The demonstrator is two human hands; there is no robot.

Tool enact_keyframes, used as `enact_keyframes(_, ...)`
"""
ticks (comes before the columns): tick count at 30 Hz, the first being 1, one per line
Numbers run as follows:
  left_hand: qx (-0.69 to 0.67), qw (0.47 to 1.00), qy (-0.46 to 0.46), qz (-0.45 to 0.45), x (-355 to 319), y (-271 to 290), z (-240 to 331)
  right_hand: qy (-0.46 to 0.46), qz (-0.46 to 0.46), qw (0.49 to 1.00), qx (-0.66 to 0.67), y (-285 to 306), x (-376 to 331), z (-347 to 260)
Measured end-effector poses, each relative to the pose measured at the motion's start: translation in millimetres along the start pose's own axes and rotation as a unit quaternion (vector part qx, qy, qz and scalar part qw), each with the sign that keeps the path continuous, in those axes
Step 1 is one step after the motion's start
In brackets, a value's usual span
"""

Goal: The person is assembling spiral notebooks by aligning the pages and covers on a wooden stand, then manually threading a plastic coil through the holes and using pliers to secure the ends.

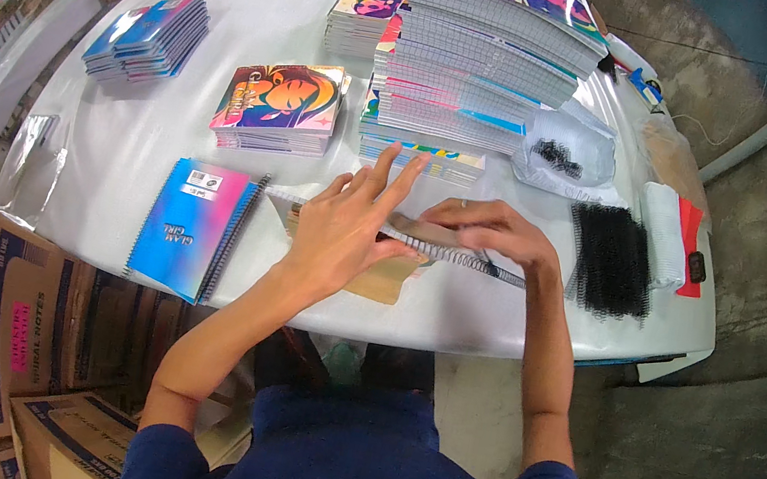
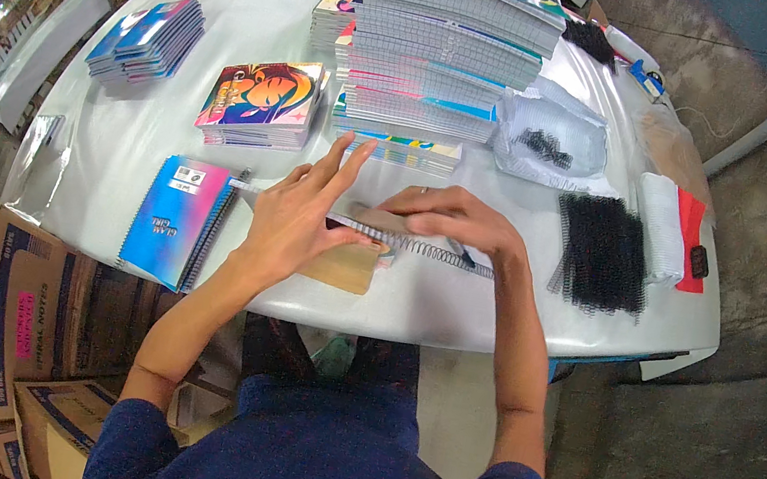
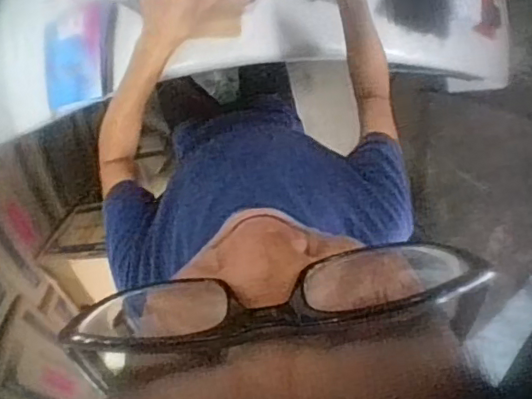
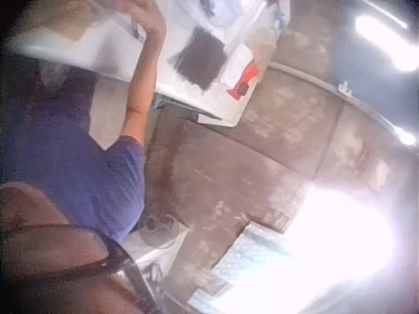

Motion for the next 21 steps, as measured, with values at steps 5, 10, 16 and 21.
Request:
enact_keyframes(5,-0.036,0.999,0.008,0.031,-2.1,-1.3,-4.5,0.239,-0.033,0.92,0.31,-3.5,-3.6,11.7)
enact_keyframes(10,-0.016,0.999,0.011,0.034,-4.9,2.5,-7.9,0.033,0.025,0.993,0.113,-3.4,12.7,19.2)
enact_keyframes(16,0.0,0.999,0.03,0.019,-10.1,6.4,-15.8,-0.07,0.028,0.997,-0.021,-2.8,27.2,17.1)
enact_keyframes(21,-0.011,0.999,0.04,0.025,-16.3,7.7,-24.3,0.089,0.006,0.993,0.077,-4.9,26.6,13.8)
Point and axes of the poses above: each hand's wrist, its own x-axis towards the middle knuckle, its own y-axis out of the back of the hand, z = x × y, the point moved 3 cm from there along x, towards the middle knuckle, and after that the axes turned 11 degrees about -z, right-handed, at the moved point
